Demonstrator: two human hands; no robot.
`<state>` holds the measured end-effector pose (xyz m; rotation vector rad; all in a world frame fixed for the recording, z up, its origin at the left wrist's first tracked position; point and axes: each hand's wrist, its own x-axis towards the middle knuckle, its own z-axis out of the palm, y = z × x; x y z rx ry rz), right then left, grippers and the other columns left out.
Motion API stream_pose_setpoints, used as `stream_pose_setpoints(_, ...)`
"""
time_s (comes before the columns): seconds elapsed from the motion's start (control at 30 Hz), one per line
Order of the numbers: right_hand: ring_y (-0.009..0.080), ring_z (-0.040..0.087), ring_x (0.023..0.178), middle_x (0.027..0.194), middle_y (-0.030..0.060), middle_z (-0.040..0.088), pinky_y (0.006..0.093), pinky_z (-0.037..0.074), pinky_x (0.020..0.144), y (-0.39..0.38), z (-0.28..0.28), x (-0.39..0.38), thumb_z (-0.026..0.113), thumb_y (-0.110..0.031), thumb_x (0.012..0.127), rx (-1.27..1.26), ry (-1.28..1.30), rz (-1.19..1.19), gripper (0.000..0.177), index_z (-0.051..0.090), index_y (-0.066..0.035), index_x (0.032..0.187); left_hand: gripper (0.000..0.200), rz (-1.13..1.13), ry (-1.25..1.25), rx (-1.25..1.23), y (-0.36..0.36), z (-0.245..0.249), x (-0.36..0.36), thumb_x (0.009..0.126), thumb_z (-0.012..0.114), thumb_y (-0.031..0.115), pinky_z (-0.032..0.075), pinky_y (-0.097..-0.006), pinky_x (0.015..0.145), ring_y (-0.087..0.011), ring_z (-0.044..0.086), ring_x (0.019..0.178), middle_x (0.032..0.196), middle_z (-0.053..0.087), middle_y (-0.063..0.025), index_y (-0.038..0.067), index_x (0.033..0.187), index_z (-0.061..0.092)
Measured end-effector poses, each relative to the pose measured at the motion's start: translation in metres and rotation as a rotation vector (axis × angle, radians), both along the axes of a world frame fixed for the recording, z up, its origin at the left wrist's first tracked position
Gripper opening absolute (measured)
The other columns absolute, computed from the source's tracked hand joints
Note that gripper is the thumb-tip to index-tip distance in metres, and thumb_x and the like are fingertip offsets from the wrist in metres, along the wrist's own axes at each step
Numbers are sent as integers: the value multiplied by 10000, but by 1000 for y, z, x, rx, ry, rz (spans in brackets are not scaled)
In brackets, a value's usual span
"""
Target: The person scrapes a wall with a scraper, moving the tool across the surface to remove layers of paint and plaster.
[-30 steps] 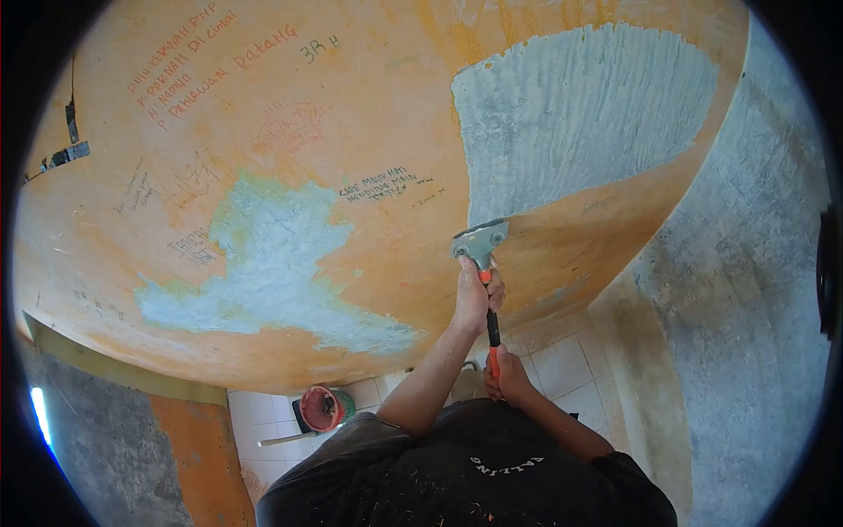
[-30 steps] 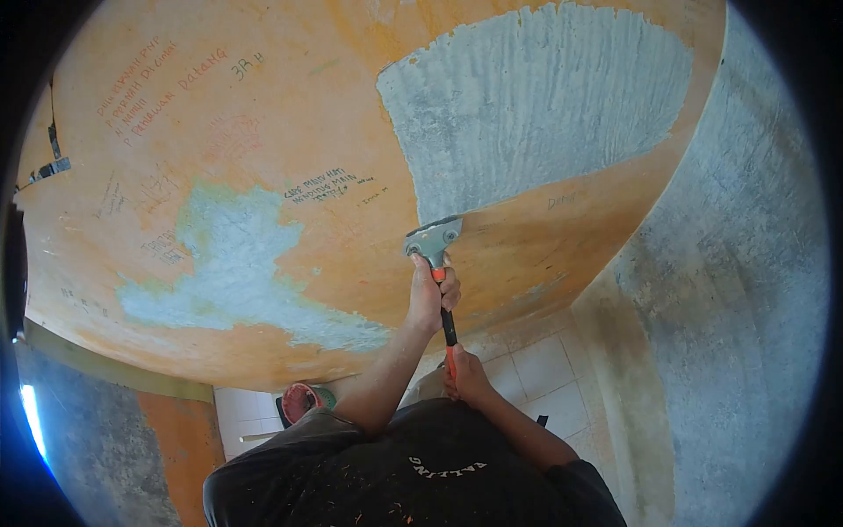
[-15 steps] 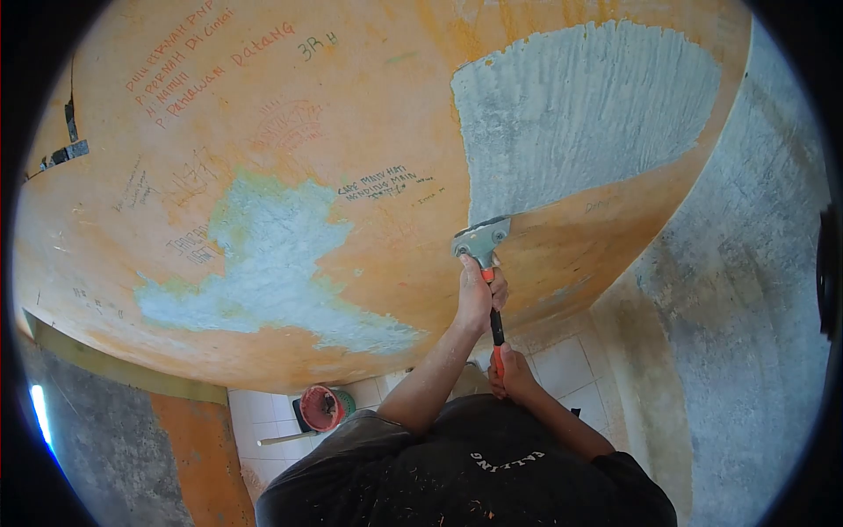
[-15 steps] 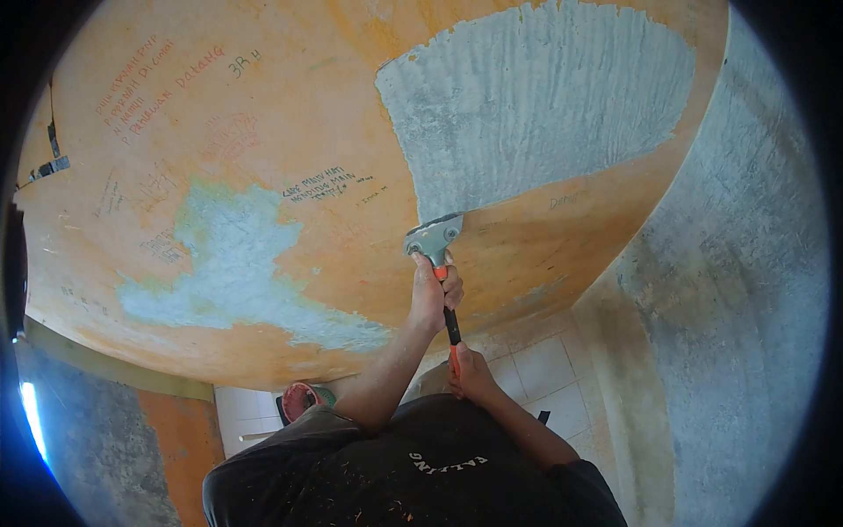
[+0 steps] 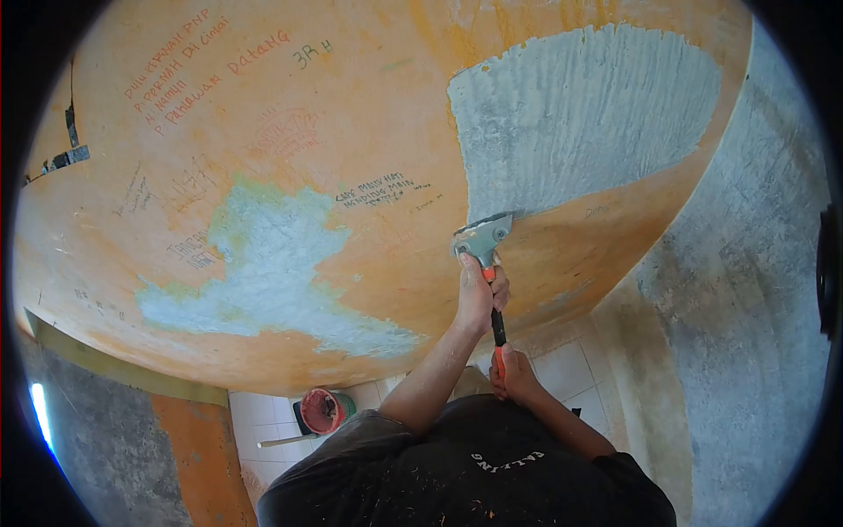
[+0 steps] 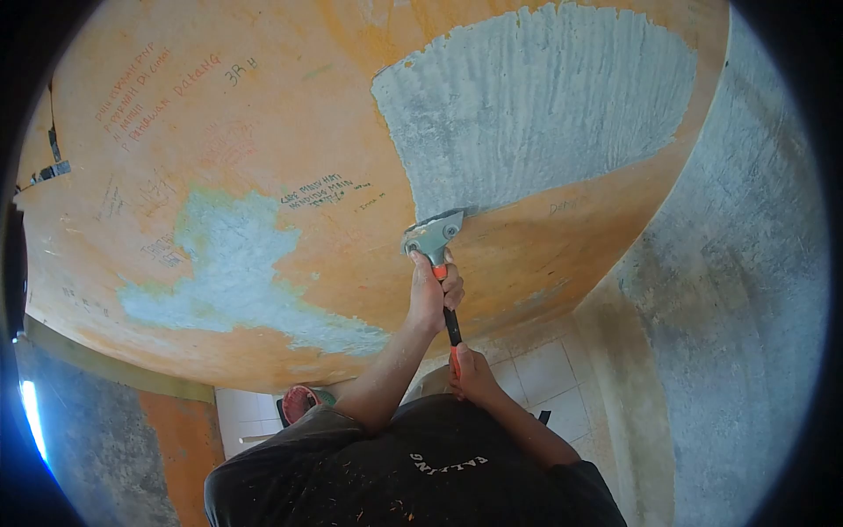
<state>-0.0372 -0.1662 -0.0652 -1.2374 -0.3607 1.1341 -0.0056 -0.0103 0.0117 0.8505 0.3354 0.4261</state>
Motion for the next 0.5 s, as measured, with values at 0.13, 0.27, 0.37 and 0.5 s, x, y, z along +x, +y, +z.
stream_pose_setpoints(0.13, 141, 358, 362, 492, 33, 363, 307, 348, 371, 0, 3, 2, 246, -592, 1010, -6, 0, 17, 603, 425, -57, 796, 593, 1, -4, -30, 1, 3, 2, 987, 180, 648, 255, -246, 366, -88, 267, 386, 536, 298, 39, 122, 976, 455)
stream_pose_setpoints(0.27, 141, 358, 362, 492, 35, 364, 307, 347, 370, 2, 10, 5, 247, -596, 1009, 0, -5, 17, 604, 425, -57, 802, 590, -4, -38, 28, 0, 16, 4, 990, 184, 646, 256, -249, 366, -88, 268, 386, 532, 294, 38, 121, 972, 453)
stream_pose_setpoints(0.37, 140, 359, 362, 491, 36, 365, 306, 346, 368, 1, 20, 7, 250, -599, 1008, 20, -4, 3, 604, 424, -57, 807, 592, 8, -20, 49, 0, 21, 7, 990, 182, 648, 256, -251, 367, -88, 269, 387, 533, 295, 38, 121, 966, 450)
stream_pose_setpoints(0.5, 129, 390, 388, 509, 24, 379, 296, 358, 383, -1, 26, 10, 263, -548, 1029, 18, 12, 8, 559, 434, -70, 796, 591, -4, -39, 19, 1, 27, 8, 999, 181, 628, 295, -247, 377, -93, 316, 395, 535, 327, 24, 97, 984, 442)
